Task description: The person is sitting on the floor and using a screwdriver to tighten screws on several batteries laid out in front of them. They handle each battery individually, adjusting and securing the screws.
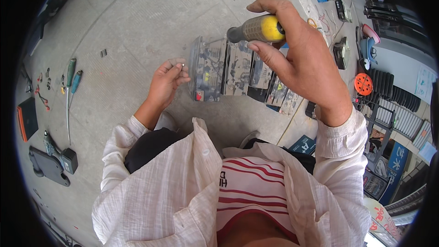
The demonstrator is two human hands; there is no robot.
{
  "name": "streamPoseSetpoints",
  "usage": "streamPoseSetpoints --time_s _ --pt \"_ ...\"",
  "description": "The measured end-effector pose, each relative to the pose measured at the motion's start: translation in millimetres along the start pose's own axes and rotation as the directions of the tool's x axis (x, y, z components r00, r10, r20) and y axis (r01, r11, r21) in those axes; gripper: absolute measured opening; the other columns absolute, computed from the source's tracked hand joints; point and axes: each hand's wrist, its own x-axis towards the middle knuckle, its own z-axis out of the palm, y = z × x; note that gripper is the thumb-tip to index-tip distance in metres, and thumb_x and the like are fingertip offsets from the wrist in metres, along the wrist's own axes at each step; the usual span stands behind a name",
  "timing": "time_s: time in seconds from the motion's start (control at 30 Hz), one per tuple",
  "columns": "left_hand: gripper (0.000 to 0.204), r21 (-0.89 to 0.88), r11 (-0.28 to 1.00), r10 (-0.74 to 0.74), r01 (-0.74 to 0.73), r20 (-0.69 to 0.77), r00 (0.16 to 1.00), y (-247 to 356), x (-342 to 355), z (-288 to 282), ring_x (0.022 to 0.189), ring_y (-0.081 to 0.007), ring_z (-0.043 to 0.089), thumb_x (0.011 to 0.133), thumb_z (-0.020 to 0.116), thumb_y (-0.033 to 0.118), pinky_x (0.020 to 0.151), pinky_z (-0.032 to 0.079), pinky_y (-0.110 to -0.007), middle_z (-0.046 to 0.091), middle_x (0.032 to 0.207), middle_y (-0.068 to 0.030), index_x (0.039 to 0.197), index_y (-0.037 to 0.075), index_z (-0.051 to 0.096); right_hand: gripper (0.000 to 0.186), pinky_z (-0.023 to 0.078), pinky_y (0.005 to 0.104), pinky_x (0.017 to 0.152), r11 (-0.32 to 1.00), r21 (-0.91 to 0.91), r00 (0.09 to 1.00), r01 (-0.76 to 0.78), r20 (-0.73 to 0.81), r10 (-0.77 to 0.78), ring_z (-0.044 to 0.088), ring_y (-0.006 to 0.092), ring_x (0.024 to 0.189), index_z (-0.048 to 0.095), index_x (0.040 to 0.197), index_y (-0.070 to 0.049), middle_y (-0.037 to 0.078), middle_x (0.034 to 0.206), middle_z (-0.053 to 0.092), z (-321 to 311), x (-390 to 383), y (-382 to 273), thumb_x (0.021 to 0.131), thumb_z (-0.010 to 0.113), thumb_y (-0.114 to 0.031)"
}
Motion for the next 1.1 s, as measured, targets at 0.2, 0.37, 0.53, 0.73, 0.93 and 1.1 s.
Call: streamPoseSetpoints --time_s 0.2,0.37,0.53,0.73,0.93,1.1 --pt "0.019 0.044 0.999 -0.025 0.024 0.014 1.000 -1.2 -0.5 -1.7 0.086 -0.0111 0.066 0.102 0.054 0.013 0.080 0.058 -0.028 0.068 0.102 -0.0054 0.119 0.004 0.061 0.043 0.051 0.0327 0.056 0.929 -0.293 0.961 -0.226 0.088 0.261 0.065 0.0242 0.060 0.058 0.100 -0.006 0.009 0.071 0.064 -7.9 1.4 -4.6 0.084 0.080 -0.039" --pt "0.015 0.019 1.000 0.014 -0.015 0.012 1.000 0.4 -2.8 0.2 0.085 -0.0112 0.066 0.102 0.054 0.012 0.079 0.058 -0.028 0.068 0.102 -0.0065 0.115 0.005 0.059 0.050 0.048 0.0320 0.051 0.999 -0.005 0.999 -0.035 -0.005 0.035 0.061 0.0241 0.053 0.057 0.097 -0.005 0.009 0.065 0.062 -0.5 0.0 0.0 0.083 0.080 -0.047" --pt "0.013 0.025 1.000 0.007 -0.007 -0.002 1.000 1.4 -4.0 1.1 0.084 -0.0108 0.067 0.102 0.054 0.012 0.078 0.058 -0.027 0.069 0.101 -0.0065 0.112 0.005 0.059 0.048 0.050 0.0315 0.055 0.951 -0.271 0.976 -0.145 0.117 0.182 0.063 0.0251 0.058 0.058 0.102 -0.005 0.010 0.073 0.066 -12.4 -0.8 -2.1 0.083 0.080 -0.044" --pt "0.014 0.030 1.000 -0.005 0.005 0.032 0.999 0.6 -3.3 1.4 0.083 -0.0089 0.067 0.104 0.054 0.016 0.077 0.059 -0.025 0.069 0.100 -0.0055 0.110 0.005 0.060 0.049 0.050 0.0319 0.055 0.997 -0.045 0.998 0.055 0.001 -0.055 0.064 0.0261 0.058 0.059 0.102 -0.005 0.010 0.072 0.066 -4.9 -2.1 7.1 0.083 0.079 -0.045" --pt "0.014 0.012 1.000 -0.014 0.013 0.038 0.999 -0.6 -2.5 0.1 0.082 -0.0086 0.066 0.105 0.053 0.017 0.077 0.059 -0.025 0.069 0.100 -0.0053 0.108 0.006 0.060 0.044 0.050 0.0398 0.052 0.957 -0.248 0.980 -0.153 0.087 0.179 0.066 0.0338 0.060 0.060 0.098 -0.008 0.011 0.065 0.063 -9.0 -1.6 -0.3 0.083 0.077 -0.045" --pt "0.014 -0.009 1.000 -0.011 0.012 0.032 0.999 -1.4 -3.1 -0.1 0.081 -0.0092 0.066 0.105 0.053 0.018 0.077 0.059 -0.025 0.068 0.099 -0.0055 0.107 0.007 0.060 0.048 0.047 0.0393 0.045 0.999 -0.025 0.996 0.029 -0.086 -0.031 0.062 0.0317 0.051 0.059 0.089 -0.007 0.010 0.055 0.058 6.3 -3.0 7.1 0.081 0.078 -0.051"
